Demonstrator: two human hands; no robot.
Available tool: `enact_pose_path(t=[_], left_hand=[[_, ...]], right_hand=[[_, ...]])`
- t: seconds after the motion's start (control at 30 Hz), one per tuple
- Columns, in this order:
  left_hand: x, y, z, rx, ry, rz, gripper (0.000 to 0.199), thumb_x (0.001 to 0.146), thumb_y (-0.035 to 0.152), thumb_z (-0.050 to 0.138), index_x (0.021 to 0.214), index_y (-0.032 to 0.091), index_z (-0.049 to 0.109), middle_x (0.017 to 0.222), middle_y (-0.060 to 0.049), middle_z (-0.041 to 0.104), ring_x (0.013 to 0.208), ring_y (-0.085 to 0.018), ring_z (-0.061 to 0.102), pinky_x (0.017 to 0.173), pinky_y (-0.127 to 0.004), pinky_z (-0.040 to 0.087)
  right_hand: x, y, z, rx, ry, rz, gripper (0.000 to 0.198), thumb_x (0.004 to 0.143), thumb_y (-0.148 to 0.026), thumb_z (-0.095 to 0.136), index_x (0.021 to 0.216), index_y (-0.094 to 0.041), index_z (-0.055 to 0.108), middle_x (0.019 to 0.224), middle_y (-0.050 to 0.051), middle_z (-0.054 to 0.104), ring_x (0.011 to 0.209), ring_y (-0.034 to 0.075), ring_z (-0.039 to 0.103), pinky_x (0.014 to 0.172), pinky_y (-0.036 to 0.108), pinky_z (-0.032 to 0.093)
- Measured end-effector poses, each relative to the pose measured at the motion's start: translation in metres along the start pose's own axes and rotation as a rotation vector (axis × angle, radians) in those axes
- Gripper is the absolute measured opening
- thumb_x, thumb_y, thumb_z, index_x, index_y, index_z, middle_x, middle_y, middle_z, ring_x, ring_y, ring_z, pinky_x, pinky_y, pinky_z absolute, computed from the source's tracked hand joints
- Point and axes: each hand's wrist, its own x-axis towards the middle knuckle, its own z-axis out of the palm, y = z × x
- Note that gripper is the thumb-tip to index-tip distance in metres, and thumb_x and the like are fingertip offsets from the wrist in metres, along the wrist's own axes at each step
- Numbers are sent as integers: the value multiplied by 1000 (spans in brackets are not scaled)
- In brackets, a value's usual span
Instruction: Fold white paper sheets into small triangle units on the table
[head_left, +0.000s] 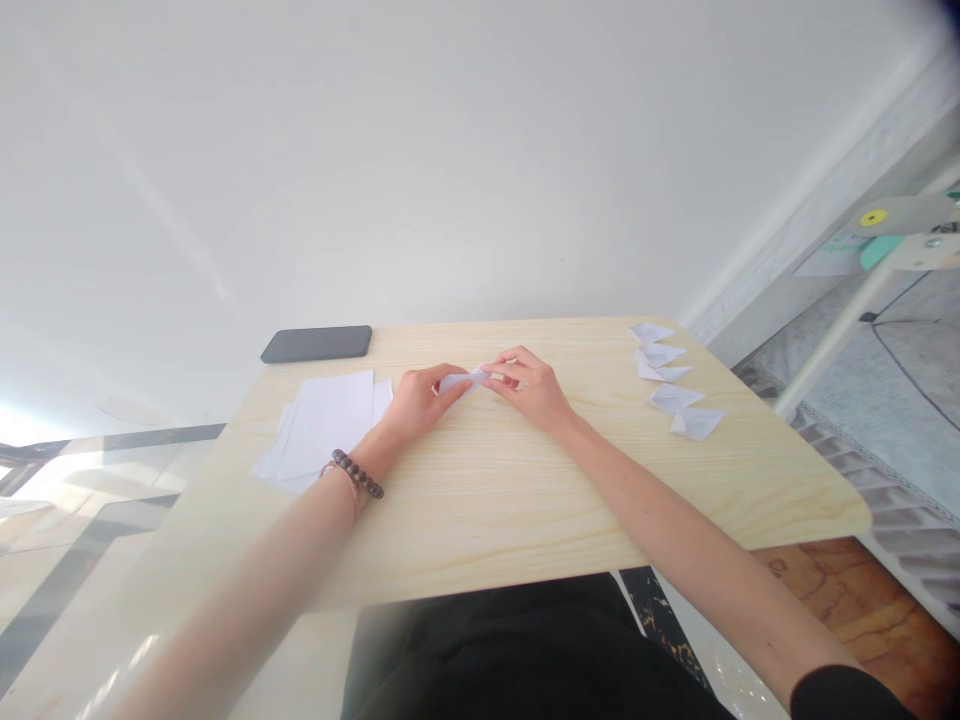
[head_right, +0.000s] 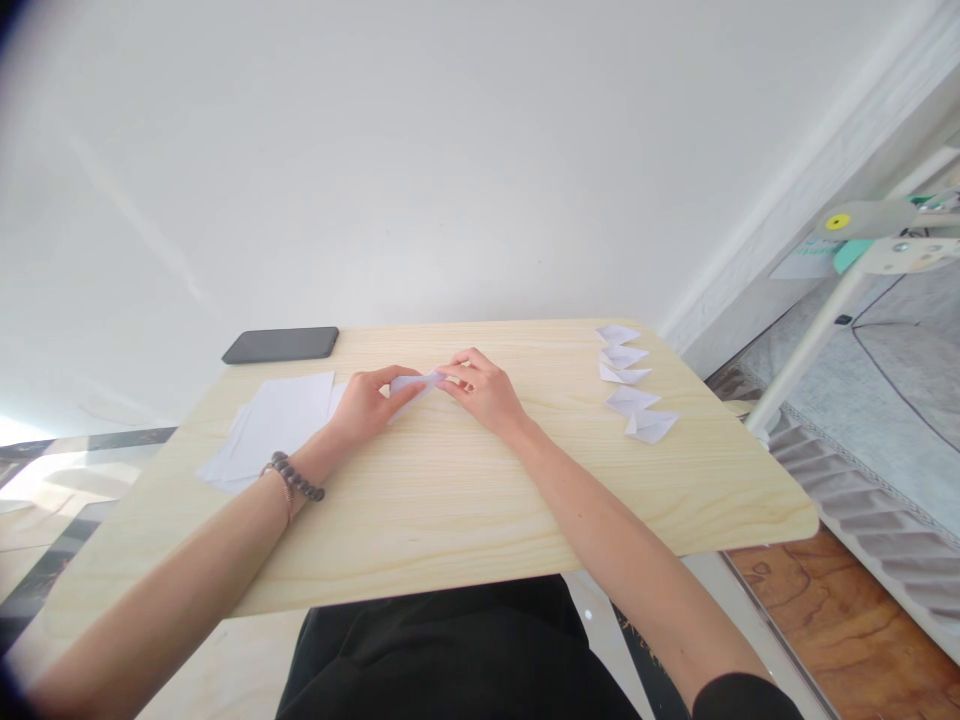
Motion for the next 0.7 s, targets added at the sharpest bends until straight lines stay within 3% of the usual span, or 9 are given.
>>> enact_pose_path(t=[0.2,0.4,0.57,0.7], left_hand=[[0,1,0,38,-24,138,30,83,41,44,89,20,65,88,-2,67,73,-13,58,68,-23,43],[4,-9,2,221,-4,312,20,83,30,48,92,20,63,84,-4,65,75,-15,57,70,-27,44],[5,-11,1,290,-61,322,25,84,18,42,105,22,57,96,-4,62,83,-15,57,72,-27,45],[5,-9,1,308,-37,291,27,84,17,41,107,22,54,98,-4,60,83,-15,57,71,-27,45]], right_hand=[[0,2,-1,28,-30,1,18,78,-35,55,86,-23,66,95,3,52,62,8,52,57,23,46],[1,0,-4,-36,-87,-34,18,82,-30,51,77,-21,65,96,3,51,66,9,53,61,25,44],[2,0,-5,-49,-73,-38,19,83,-28,47,76,-21,64,95,4,51,68,10,53,65,26,43],[3,-2,-5,-63,-40,-17,21,85,-28,44,78,-20,62,96,4,51,70,11,53,66,27,43]])
